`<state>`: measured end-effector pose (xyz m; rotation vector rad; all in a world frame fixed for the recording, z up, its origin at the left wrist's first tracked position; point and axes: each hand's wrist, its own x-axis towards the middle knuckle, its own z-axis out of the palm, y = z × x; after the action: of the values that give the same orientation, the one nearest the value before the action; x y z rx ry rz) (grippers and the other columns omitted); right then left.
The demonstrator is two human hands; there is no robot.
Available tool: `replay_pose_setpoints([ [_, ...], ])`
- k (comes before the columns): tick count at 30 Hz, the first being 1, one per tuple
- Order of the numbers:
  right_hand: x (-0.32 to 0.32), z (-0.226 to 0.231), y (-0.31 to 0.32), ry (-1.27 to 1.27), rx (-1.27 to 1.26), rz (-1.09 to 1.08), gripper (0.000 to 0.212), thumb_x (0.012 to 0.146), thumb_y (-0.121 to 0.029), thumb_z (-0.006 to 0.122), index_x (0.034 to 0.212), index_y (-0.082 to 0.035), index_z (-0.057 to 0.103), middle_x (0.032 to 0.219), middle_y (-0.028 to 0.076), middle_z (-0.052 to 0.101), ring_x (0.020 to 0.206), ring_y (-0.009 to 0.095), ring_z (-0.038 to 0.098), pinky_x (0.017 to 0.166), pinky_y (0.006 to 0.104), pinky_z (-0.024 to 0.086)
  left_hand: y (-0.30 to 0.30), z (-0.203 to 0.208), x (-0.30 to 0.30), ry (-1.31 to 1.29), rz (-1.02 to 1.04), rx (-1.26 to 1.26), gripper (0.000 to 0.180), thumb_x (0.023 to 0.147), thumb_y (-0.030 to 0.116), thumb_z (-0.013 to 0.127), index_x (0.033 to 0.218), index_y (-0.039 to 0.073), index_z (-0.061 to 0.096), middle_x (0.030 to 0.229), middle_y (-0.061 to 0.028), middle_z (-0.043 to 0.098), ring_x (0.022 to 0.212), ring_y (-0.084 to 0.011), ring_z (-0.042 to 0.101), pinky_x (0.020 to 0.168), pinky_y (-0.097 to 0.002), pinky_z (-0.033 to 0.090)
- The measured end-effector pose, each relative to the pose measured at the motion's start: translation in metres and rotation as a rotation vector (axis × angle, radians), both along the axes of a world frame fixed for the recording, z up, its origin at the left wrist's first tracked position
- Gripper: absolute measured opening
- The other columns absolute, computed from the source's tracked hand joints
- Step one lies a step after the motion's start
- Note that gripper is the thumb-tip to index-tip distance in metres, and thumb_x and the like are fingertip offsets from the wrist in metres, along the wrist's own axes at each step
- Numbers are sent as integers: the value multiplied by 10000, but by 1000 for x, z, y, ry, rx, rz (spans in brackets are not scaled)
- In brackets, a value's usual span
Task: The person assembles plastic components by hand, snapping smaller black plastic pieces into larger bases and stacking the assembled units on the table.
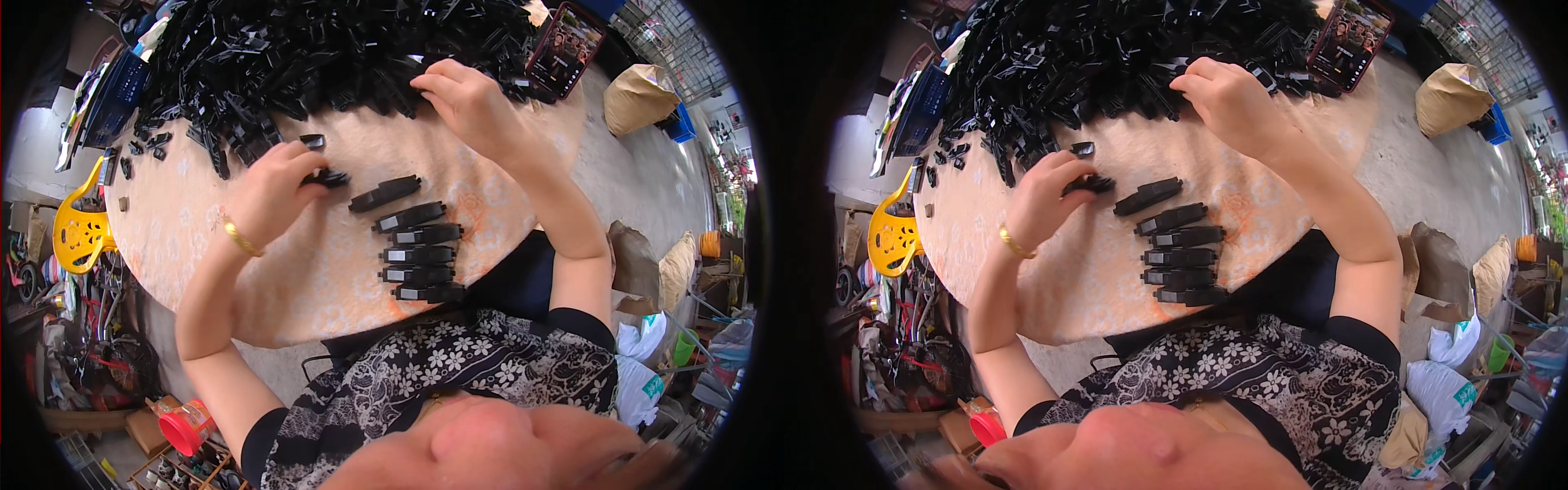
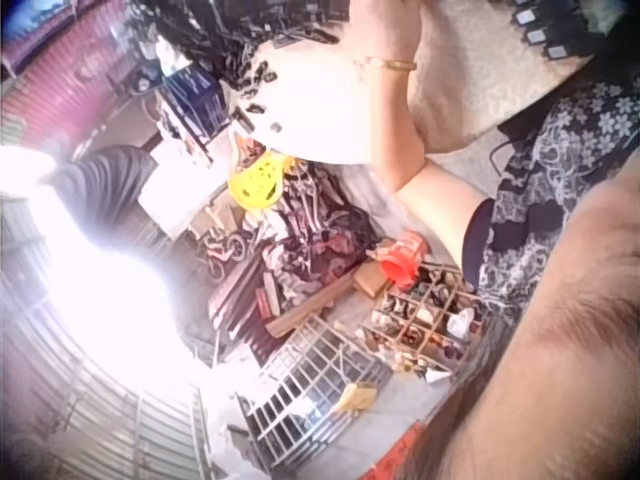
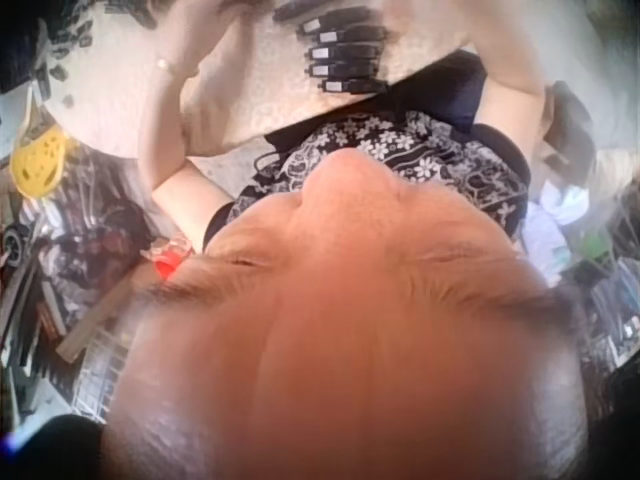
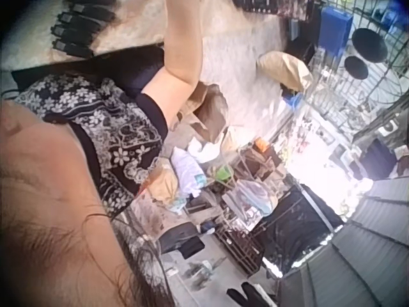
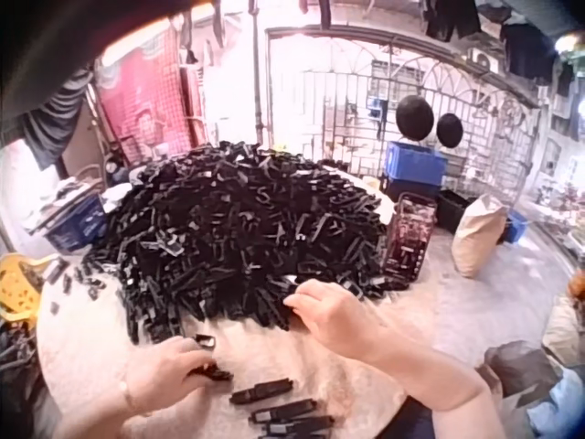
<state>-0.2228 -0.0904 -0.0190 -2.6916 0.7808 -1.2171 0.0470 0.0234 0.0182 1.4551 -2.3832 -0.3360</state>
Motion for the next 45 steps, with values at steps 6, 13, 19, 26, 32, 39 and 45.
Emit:
replay_pose_setpoints([
  [6,0,4,13,-71,-289,91,204,739,-28,620,929,-83,672,914,52,627,810,235,631,699,328,511,-1,-19,-35,34,-7,-223,247,697,8,698,911,29,577,901,-116,588,854,-313,574,765,-379,481],
  [13,3,0,29,148,21,357,132,756,-78,632,886,-64,658,916,44,610,780,235,612,714,331,507,7,-22,-36,-40,-260,-306,203,702,40,619,903,62,597,916,-76,554,868,-249,563,721,-356,493],
  [19,6,-7,30,3,254,332,192,796,-75,670,980,-24,648,1009,115,641,862,292,627,732,339,517,12,-24,-45,153,-121,-166,161,751,75,672,889,31,602,958,-115,553,892,-298,567,753,-368,491],
  [26,-2,-3,29,198,163,146,264,760,-101,709,1004,-19,646,955,117,634,867,299,619,713,342,508,12,-16,-34,47,124,-32,213,754,161,715,881,27,609,870,-123,573,838,-317,565,733,-392,467],
  [32,2,1,33,73,260,287,262,746,-108,724,978,-12,649,898,114,634,836,301,607,704,350,502,4,-20,-36,169,10,-106,190,739,63,717,910,28,642,796,-100,550,693,-247,562,626,-331,466],
  [39,2,8,39,191,122,313,244,700,-91,713,919,-7,641,820,114,589,783,298,563,676,378,476,2,-26,-37,225,110,-66,172,688,83,742,825,36,650,791,-108,575,786,-301,562,689,-382,466],
  [45,14,-2,45,186,236,396,181,730,-122,699,883,-38,652,813,96,576,833,298,582,748,386,483,-1,-31,-43,260,2,-98,178,670,72,768,797,22,652,729,-87,558,678,-253,554,604,-344,458],
])
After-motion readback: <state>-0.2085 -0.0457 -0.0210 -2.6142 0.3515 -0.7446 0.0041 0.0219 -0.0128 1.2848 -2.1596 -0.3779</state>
